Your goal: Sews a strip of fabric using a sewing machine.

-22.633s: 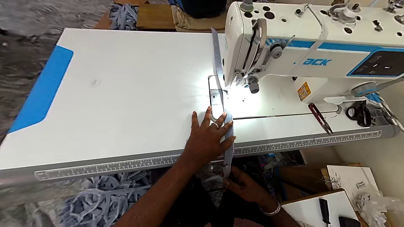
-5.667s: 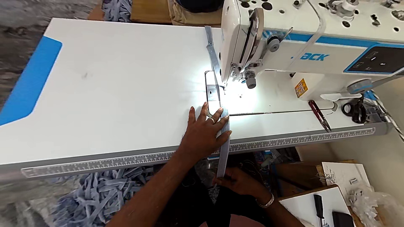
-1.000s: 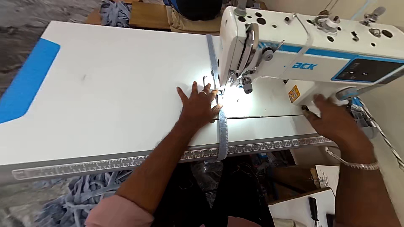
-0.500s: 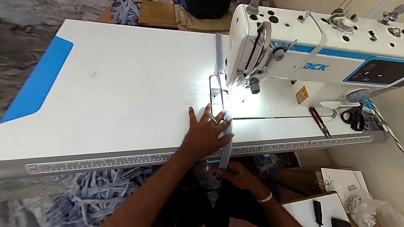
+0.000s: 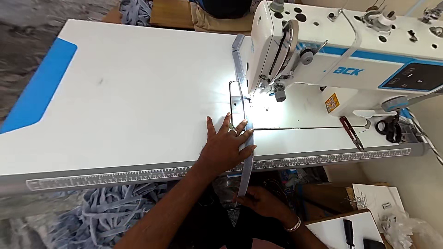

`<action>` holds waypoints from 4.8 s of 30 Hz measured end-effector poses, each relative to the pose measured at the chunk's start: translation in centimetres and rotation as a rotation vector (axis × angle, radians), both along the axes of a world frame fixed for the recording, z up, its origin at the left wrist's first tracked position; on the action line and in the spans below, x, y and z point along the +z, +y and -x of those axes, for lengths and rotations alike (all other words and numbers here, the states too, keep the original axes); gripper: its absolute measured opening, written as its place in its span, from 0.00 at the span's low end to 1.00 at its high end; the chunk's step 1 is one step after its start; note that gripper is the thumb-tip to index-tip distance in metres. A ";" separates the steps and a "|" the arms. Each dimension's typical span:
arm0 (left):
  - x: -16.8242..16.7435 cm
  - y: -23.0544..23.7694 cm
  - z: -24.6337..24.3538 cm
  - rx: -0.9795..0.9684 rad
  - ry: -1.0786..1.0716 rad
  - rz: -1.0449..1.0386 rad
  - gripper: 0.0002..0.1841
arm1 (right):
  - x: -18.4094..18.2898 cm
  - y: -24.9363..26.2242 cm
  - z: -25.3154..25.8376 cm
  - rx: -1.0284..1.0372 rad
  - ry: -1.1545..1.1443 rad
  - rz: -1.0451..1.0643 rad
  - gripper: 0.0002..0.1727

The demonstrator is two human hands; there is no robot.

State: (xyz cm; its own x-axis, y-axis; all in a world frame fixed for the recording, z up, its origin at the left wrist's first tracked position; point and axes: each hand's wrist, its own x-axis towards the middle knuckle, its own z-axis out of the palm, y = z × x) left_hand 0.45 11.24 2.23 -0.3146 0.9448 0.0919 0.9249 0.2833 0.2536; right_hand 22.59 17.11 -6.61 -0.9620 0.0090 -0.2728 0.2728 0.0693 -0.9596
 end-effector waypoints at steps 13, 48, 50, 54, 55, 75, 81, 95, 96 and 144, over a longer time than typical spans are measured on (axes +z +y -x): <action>-0.1 0.0 0.0 -0.014 0.021 0.002 0.36 | 0.9 -0.7 -0.2 -0.131 0.099 0.182 0.19; 1.6 7.0 4.1 0.291 -0.004 0.120 0.29 | 15.6 20.2 -4.1 -0.583 -0.423 -1.359 0.36; 1.8 7.3 4.1 0.295 0.004 0.113 0.28 | 15.8 21.7 -3.9 -0.485 -0.521 -1.368 0.34; 1.8 7.4 4.3 0.316 0.007 0.126 0.27 | 19.2 18.4 -4.9 -0.684 -0.247 -1.269 0.30; 1.8 7.5 4.4 0.322 0.004 0.122 0.27 | 19.1 16.3 -5.0 -0.652 -0.182 -1.169 0.26; -0.2 0.0 -1.1 0.020 0.015 0.008 0.33 | 1.8 0.7 -0.4 -0.060 0.045 0.085 0.16; -0.2 0.2 -1.2 0.033 0.030 0.026 0.34 | 0.8 -0.2 -0.7 -0.077 0.036 0.059 0.17; -0.2 0.0 -1.0 0.034 0.025 0.001 0.32 | 0.7 -0.4 -1.0 -0.041 0.009 0.013 0.18; -0.1 0.0 -1.1 0.033 0.025 0.001 0.32 | 0.7 -0.4 -1.1 -0.041 -0.003 0.008 0.18; 2.1 5.9 4.8 0.194 -0.013 0.168 0.32 | 17.5 15.4 -5.1 -0.642 -0.107 -1.105 0.23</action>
